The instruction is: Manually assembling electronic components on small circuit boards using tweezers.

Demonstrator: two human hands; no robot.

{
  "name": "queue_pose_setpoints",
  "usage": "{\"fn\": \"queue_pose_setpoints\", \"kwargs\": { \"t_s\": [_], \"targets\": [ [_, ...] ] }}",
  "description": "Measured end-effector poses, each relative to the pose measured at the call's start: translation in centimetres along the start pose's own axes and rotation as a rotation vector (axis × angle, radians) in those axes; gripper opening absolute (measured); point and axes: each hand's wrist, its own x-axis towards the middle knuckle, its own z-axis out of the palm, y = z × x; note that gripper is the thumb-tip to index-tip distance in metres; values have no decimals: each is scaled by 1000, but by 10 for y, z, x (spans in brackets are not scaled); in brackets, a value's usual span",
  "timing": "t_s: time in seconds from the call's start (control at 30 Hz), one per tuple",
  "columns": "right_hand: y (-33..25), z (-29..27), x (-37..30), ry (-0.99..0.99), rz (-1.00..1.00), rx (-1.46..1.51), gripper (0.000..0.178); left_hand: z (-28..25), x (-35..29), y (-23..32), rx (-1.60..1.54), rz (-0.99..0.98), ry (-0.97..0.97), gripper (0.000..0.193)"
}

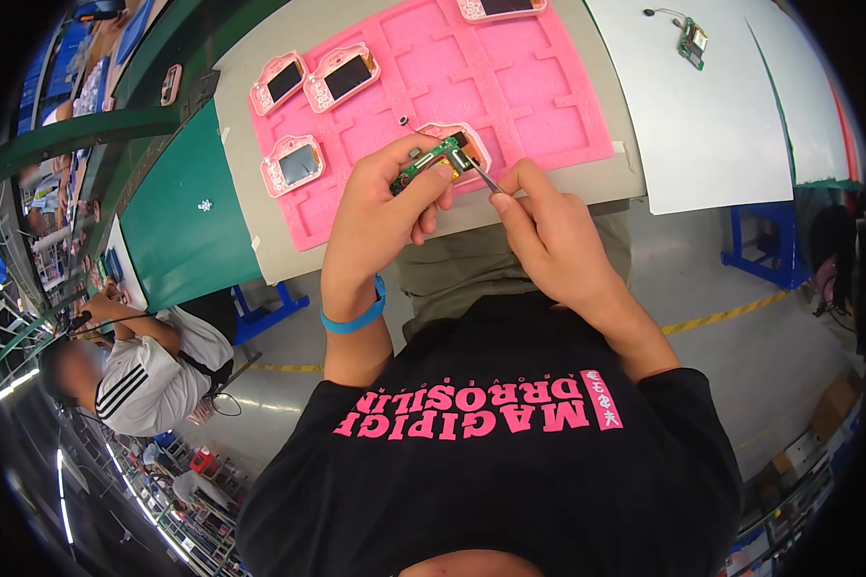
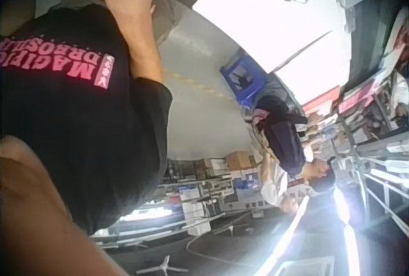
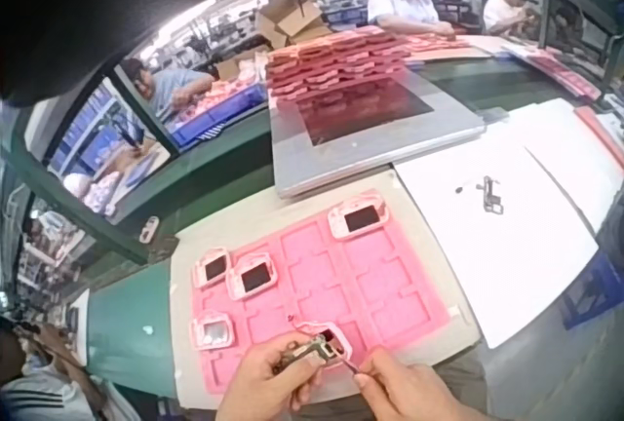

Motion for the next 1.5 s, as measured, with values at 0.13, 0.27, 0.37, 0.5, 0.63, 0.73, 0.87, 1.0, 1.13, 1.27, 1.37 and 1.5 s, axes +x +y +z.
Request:
{"fn": "queue_pose_setpoints", "kwargs": {
  "t_s": [0.13, 0.27, 0.37, 0.5, 0.63, 0.73, 0.87, 1.0, 1.13, 1.27, 1.37, 1.5],
  "targets": [
    [3, -3, 0, 2, -60, 5, 4, -3, -1, 0, 1, -9, -19, 24],
    [4, 0, -1, 57, -102, -100, 4, 1, -1, 0, 4, -11, 1, 24],
    [5, 1, -1, 110, -124, -205, 5, 4, -1, 0, 8, -11, 28, 24],
    [2, -3, -1, 42, -118, -179, 11, 4, -2, -1, 16, 2, 30, 25],
    [3, -3, -2, 58, -119, -208, 11, 9, -1, 0, 7, 2, 49, 24],
    [3, -4, -3, 59, -123, -210, 11, 12, -1, 2, 17, -6, 63, 21],
    [1, -8, -4, 44, -135, -189, 11, 15, 1, 6, 55, -27, 87, 15],
    [-4, -13, -5, -18, -75, -125, 12, 20, 8, 2, 137, 62, 144, 15],
    [-3, -34, -10, 27, 24, -156, 14, 30, 10, 18, 176, -18, 63, 18],
    [-16, -34, -4, 178, -130, -249, 22, 31, 15, 28, 48, -64, 16, 22],
    [-7, -17, 17, 164, -396, -284, 27, 29, 14, 37, -94, -79, -20, 27],
    [10, -17, 34, 190, -493, -378, 30, 14, -12, 42, -211, -163, 6, 36]
  ]
}}
